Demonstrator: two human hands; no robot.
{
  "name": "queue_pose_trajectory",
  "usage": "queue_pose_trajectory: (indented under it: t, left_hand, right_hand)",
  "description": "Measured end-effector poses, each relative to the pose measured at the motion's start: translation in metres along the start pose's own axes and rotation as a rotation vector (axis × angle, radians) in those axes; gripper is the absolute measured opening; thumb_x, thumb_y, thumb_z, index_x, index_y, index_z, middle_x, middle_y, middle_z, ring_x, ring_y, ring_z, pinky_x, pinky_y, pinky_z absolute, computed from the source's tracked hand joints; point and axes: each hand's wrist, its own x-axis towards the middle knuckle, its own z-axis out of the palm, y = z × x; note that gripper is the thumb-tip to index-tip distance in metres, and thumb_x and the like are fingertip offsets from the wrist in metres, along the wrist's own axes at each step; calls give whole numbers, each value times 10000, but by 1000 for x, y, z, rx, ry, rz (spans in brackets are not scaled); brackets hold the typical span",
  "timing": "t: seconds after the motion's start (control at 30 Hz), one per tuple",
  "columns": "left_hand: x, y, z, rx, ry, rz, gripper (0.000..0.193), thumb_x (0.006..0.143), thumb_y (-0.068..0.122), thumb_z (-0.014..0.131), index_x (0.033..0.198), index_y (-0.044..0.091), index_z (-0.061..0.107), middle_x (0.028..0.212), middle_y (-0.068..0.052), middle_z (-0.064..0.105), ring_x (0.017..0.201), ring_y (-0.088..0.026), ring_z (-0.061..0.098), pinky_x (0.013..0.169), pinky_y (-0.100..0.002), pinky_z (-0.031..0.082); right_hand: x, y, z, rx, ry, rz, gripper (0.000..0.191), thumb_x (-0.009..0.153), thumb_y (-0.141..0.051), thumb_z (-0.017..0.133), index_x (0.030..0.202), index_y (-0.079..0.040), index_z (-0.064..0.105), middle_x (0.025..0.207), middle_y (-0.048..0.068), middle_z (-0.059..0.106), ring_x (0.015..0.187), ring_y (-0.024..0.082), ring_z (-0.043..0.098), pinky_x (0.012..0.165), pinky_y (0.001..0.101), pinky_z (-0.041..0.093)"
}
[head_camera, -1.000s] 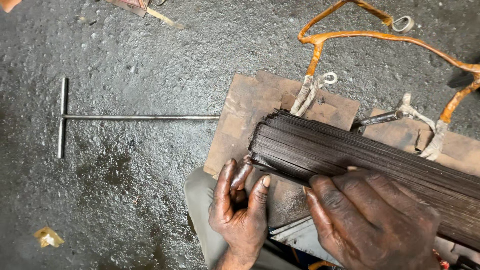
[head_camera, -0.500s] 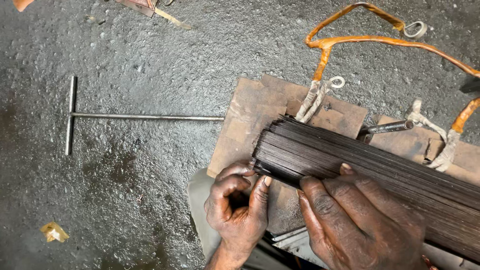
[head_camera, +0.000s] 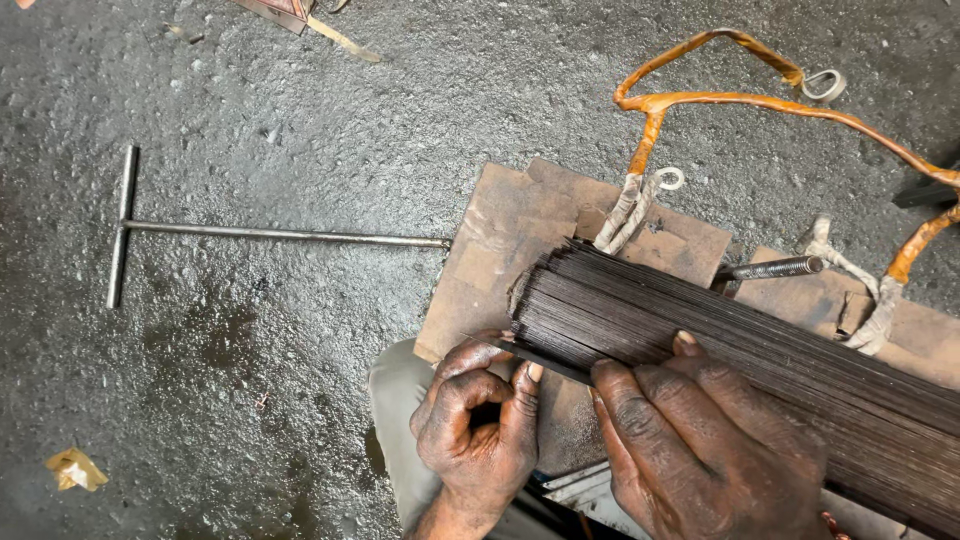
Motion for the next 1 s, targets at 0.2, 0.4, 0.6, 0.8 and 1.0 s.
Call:
queue_pose_trajectory:
  t: [0.2, 0.4, 0.6, 0.8, 1.0]
  left_hand:
    - [-1, -3, -1, -30, -5, 3, 272, 862, 9, 837, 812, 32, 571, 1103, -178, 734, 1105, -282, 758, 946, -392, 643]
    - [-4, -4, -1, -22, 11, -18, 290, 846, 11, 846, 778, 37, 565, 1102, -174, 730, 1092, -278, 765, 911, -383, 645]
    - [-2, -3, 0, -55, 7, -1, 288, 865, 6, 834, 788, 37, 558, 1119, -180, 733, 1120, -287, 755, 932, -388, 646]
    - [-6, -7, -1, -60, -7, -13, 279, 863, 10, 826, 793, 39, 557, 1116, -196, 730, 1121, -283, 751, 911, -365, 644]
    - [-16, -16, -1, 31, 28, -87, 282, 812, 26, 864, 816, 31, 583, 997, -191, 759, 890, -173, 760, 709, -267, 601]
  right_hand:
    - [1, -3, 1, -9, -21, 12, 189, 795, -91, 814, 979, -59, 784, 816, 52, 719, 811, 191, 710, 918, 412, 597]
    - [-2, -2, 1, 2, -42, 34, 201, 803, -87, 783, 999, -44, 783, 830, 59, 721, 818, 188, 714, 910, 404, 609]
    - [0, 0, 0, 6, -10, -4, 265, 775, -85, 750, 1029, -12, 775, 852, 83, 733, 814, 216, 707, 905, 424, 610]
    - [0, -3, 1, -26, -30, -2, 294, 734, -99, 766, 1019, -30, 784, 857, 77, 739, 811, 230, 715, 909, 436, 605]
    - [4, -7, -2, -115, -11, -74, 342, 751, -134, 754, 1079, -37, 775, 881, 61, 713, 829, 267, 695, 848, 429, 606]
